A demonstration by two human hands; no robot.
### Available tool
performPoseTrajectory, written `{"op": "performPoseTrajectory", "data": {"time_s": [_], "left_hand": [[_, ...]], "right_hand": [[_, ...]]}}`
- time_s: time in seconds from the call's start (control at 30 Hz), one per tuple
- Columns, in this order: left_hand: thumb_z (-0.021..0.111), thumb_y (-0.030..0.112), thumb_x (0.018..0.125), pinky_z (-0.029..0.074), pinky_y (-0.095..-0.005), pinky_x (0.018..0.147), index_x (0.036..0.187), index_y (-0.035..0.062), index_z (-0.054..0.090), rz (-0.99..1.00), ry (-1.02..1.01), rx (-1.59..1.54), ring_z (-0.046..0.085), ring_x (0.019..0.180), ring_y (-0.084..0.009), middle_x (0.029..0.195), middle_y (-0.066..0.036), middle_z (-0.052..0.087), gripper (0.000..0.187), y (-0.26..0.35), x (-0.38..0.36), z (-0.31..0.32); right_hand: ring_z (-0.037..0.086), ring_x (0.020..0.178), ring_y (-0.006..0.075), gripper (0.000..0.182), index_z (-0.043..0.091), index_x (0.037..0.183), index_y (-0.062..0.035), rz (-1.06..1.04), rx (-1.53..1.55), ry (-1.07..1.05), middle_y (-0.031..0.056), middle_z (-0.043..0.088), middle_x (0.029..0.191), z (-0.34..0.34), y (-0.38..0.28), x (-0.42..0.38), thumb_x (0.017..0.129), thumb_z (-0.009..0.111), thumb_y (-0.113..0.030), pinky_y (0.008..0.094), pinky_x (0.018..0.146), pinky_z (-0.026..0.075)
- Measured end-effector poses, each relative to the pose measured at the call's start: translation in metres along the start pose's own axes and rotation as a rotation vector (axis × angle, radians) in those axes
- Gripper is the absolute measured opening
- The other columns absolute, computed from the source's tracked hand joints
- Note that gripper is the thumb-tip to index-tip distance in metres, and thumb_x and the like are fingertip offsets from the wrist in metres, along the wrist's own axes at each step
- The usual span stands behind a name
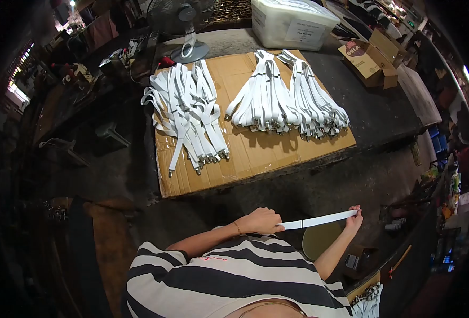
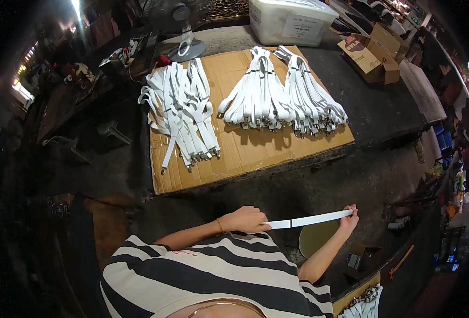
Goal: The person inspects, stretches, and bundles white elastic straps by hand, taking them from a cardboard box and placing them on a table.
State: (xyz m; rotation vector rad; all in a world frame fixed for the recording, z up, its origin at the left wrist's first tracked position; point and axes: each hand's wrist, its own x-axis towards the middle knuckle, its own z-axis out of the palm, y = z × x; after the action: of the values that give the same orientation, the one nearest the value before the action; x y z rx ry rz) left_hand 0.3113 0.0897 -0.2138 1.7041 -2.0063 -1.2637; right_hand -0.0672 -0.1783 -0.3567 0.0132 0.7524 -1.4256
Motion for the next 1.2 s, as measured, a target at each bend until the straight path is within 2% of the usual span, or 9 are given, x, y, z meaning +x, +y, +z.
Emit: {"op": "performPoseTrajectory", "data": {"time_s": [0.13, 0.23, 0.43, 0.57, 0.7, 0.83, 1.0, 1.1, 1.2], "left_hand": [[0.052, 0.030, 0.084, 0.048, -0.0429, 0.069, 0.087, 0.0036, 0.066, 0.055, 0.110, -0.026, 0.062, 0.074, -0.0379, 0.073, -0.017, 0.064, 0.030, -0.001, -0.007, -0.001], [0.052, 0.028, 0.084, 0.048, -0.0440, 0.068, 0.083, 0.0000, 0.065, 0.061, 0.009, 0.030, 0.061, 0.073, -0.0395, 0.074, -0.020, 0.063, 0.031, -0.003, -0.007, -0.004], [0.048, 0.032, 0.088, 0.047, -0.0447, 0.059, 0.075, -0.0044, 0.063, -0.009, 0.087, 0.006, 0.059, 0.064, -0.0401, 0.068, -0.025, 0.060, 0.042, 0.008, 0.005, -0.001], [0.047, 0.031, 0.088, 0.048, -0.0462, 0.064, 0.075, -0.0051, 0.064, -0.046, 0.059, -0.070, 0.061, 0.070, -0.0411, 0.070, -0.025, 0.060, 0.042, 0.023, 0.008, -0.004], [0.043, 0.032, 0.091, 0.047, -0.0458, 0.062, 0.078, -0.0034, 0.064, 0.050, 0.026, -0.044, 0.060, 0.067, -0.0400, 0.068, -0.024, 0.060, 0.043, 0.032, 0.016, 0.005], [0.041, 0.033, 0.093, 0.047, -0.0454, 0.061, 0.082, -0.0016, 0.063, 0.175, -0.025, -0.091, 0.059, 0.065, -0.0395, 0.066, -0.022, 0.059, 0.042, 0.059, 0.010, -0.003], [0.041, 0.030, 0.094, 0.045, -0.0456, 0.058, 0.076, -0.0010, 0.061, 0.239, -0.035, -0.092, 0.057, 0.062, -0.0397, 0.061, -0.021, 0.057, 0.041, 0.084, 0.008, -0.018], [0.040, 0.030, 0.094, 0.044, -0.0452, 0.055, 0.074, -0.0006, 0.060, 0.307, -0.029, -0.001, 0.055, 0.057, -0.0388, 0.057, -0.021, 0.054, 0.041, 0.097, -0.014, -0.035], [0.041, 0.030, 0.094, 0.041, -0.0436, 0.050, 0.073, 0.0004, 0.059, 0.295, -0.048, 0.000, 0.051, 0.050, -0.0375, 0.052, -0.018, 0.050, 0.040, 0.107, -0.035, -0.055]], "right_hand": [[0.049, 0.068, 0.0219, 0.019, 0.047, 0.089, 0.0039, 0.007, -0.025, -0.004, 0.0118, 0.051, 0.079, 0.006, 0.004, -0.007, 0.095, 0.038, -0.012, 0.0341, 0.063, 0.045], [0.048, 0.065, 0.0203, 0.018, 0.048, 0.088, 0.0038, 0.018, -0.029, -0.038, 0.0106, 0.050, 0.075, 0.008, 0.006, -0.012, 0.094, 0.038, -0.010, 0.0324, 0.060, 0.044], [0.044, 0.055, 0.0164, 0.014, 0.048, 0.089, 0.0052, 0.058, 0.139, -0.157, 0.0084, 0.048, 0.070, -0.007, -0.005, -0.005, 0.091, 0.044, -0.008, 0.0290, 0.057, 0.042], [0.044, 0.054, 0.0154, 0.016, 0.049, 0.088, 0.0044, 0.057, 0.205, -0.196, 0.0073, 0.048, 0.069, -0.019, -0.027, 0.002, 0.092, 0.045, -0.011, 0.0293, 0.057, 0.042], [0.050, 0.066, 0.0198, 0.025, 0.051, 0.096, 0.0052, -0.111, 0.017, 0.012, 0.0103, 0.055, 0.083, -0.012, -0.048, 0.003, 0.096, 0.039, -0.016, 0.0312, 0.061, 0.046], [0.051, 0.068, 0.0223, 0.026, 0.051, 0.096, 0.0050, -0.148, -0.055, 0.053, 0.0134, 0.057, 0.087, -0.027, -0.081, 0.025, 0.097, 0.035, -0.015, 0.0323, 0.062, 0.047], [0.045, 0.057, 0.0201, 0.016, 0.043, 0.077, -0.0004, -0.051, 0.174, -0.041, 0.0087, 0.047, 0.069, -0.013, -0.133, 0.039, 0.087, 0.033, -0.005, 0.0309, 0.054, 0.046], [0.044, 0.054, 0.0200, 0.012, 0.042, 0.074, -0.0021, -0.114, 0.091, -0.142, 0.0091, 0.047, 0.067, -0.104, -0.229, 0.149, 0.084, 0.035, -0.005, 0.0308, 0.052, 0.046], [0.044, 0.054, 0.0199, 0.011, 0.041, 0.073, -0.0025, -0.211, 0.002, -0.029, 0.0089, 0.046, 0.065, -0.069, -0.286, 0.149, 0.083, 0.036, -0.006, 0.0308, 0.051, 0.046]]}}
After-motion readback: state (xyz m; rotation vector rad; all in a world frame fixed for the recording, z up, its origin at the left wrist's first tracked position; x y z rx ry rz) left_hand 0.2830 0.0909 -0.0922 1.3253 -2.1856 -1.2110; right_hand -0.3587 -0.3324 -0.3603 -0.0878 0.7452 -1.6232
